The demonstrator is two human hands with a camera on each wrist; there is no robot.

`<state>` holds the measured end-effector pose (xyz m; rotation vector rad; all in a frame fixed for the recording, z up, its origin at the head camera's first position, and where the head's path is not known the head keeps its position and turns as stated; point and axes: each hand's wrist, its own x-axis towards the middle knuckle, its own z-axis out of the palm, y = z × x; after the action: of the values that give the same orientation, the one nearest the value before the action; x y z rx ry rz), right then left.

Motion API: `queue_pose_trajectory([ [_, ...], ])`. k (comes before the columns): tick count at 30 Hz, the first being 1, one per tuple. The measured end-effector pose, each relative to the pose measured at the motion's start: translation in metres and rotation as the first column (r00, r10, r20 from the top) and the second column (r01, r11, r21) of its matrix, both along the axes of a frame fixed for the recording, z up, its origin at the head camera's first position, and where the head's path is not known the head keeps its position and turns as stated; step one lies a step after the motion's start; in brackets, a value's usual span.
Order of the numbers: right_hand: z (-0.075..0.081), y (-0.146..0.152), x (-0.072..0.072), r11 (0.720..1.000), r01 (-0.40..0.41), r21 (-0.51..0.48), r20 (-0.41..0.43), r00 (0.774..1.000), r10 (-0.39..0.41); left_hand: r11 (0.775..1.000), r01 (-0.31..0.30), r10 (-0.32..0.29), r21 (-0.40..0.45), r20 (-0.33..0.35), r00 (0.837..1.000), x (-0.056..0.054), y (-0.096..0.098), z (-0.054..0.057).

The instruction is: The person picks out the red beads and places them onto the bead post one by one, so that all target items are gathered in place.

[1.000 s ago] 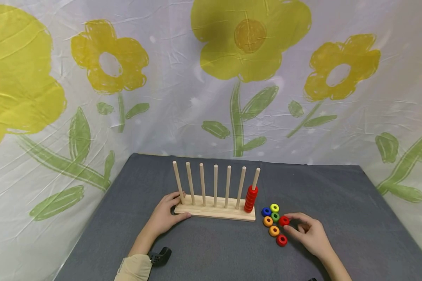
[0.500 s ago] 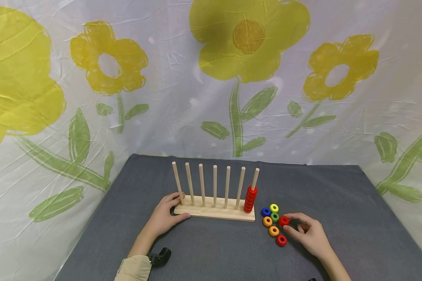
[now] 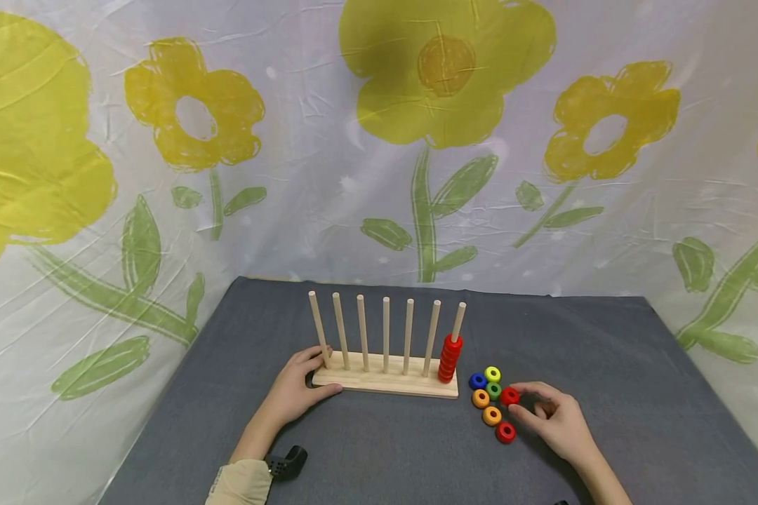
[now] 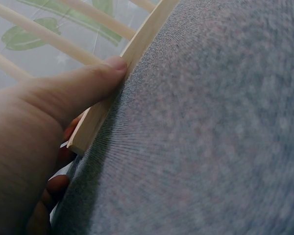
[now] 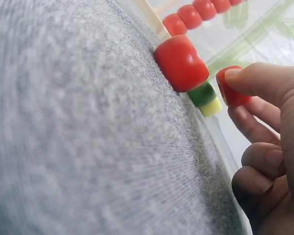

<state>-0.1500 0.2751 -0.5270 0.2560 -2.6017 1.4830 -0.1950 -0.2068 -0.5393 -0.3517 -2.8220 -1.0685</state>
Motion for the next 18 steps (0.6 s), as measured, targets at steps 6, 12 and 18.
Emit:
queue_pose_trajectory([
  [6,0.005,-0.002,0.001,1.0,-0.001,-0.01,-0.025,1.0,0.0,1.0,-0.003,0.003,-0.005,0.001,1.0,0.0,0.001,0.0],
  [12,0.017,-0.005,0.003,1.0,-0.01,-0.018,-0.05,0.999,0.009,1.0,-0.001,0.001,-0.001,0.033,0.999,-0.001,0.0,-0.001],
  [18,0.032,-0.006,0.006,0.999,-0.018,-0.031,-0.088,0.996,0.015,1.0,-0.003,0.003,-0.001,0.034,0.999,-0.002,0.001,-0.001],
])
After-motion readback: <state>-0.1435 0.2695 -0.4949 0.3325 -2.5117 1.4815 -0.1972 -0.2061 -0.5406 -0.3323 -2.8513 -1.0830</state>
